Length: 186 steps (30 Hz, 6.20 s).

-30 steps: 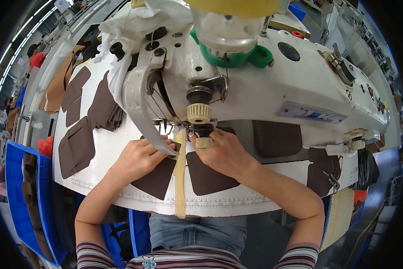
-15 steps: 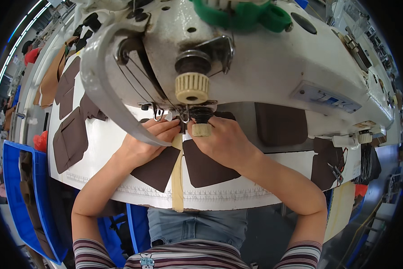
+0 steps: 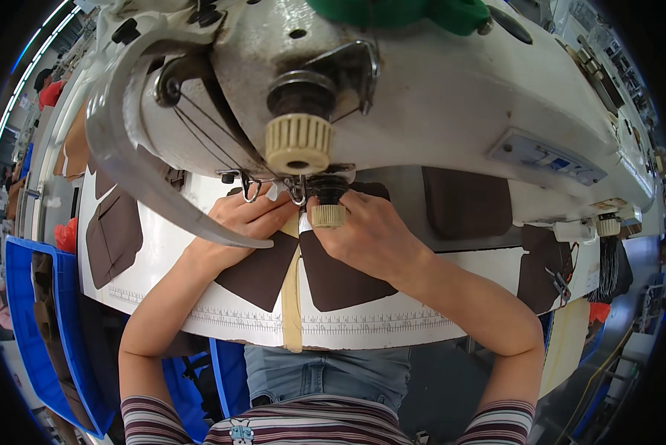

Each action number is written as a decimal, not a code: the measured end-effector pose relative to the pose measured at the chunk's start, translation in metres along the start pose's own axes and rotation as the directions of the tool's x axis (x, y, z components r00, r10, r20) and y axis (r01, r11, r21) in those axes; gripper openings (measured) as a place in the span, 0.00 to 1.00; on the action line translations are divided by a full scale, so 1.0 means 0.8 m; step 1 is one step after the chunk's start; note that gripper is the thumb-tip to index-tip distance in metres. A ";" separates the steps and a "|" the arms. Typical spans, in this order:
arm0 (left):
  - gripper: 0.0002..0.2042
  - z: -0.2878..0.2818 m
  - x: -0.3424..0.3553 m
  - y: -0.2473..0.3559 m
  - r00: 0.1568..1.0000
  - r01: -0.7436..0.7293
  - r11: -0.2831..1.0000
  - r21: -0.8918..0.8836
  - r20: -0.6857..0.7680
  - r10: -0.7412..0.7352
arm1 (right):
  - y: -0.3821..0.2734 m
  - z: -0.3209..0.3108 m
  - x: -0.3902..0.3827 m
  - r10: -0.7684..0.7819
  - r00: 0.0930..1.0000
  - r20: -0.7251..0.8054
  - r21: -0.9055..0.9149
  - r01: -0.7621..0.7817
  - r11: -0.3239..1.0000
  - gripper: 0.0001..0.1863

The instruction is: The person sews small leather pieces together using an industrial sewing machine.

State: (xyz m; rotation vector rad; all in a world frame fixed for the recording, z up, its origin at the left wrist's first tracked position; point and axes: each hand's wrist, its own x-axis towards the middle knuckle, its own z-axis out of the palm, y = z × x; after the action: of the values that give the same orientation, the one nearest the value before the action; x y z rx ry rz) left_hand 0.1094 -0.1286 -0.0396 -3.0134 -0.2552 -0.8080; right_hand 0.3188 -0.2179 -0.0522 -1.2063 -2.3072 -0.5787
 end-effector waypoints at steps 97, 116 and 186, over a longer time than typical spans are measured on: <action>0.12 -0.006 -0.001 -0.016 0.999 -0.038 0.988 -0.150 -0.040 0.033 | 0.002 -0.018 0.007 0.059 0.996 0.060 0.087 -0.064 0.994 0.13; 0.13 -0.004 0.006 -0.032 0.988 0.153 0.967 -0.204 0.013 -0.153 | 0.010 -0.041 0.022 0.070 0.993 0.097 0.064 -0.076 0.995 0.04; 0.16 -0.009 0.007 0.038 0.971 0.213 0.965 0.151 0.074 -0.226 | -0.014 -0.012 0.012 0.023 0.995 0.095 -0.072 -0.017 0.997 0.20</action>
State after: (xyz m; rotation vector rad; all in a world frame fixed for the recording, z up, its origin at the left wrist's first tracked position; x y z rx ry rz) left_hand 0.1154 -0.1579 -0.0296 -2.9244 -0.6302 -0.6330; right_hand 0.3063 -0.2230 -0.0403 -1.3157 -2.3690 -0.6132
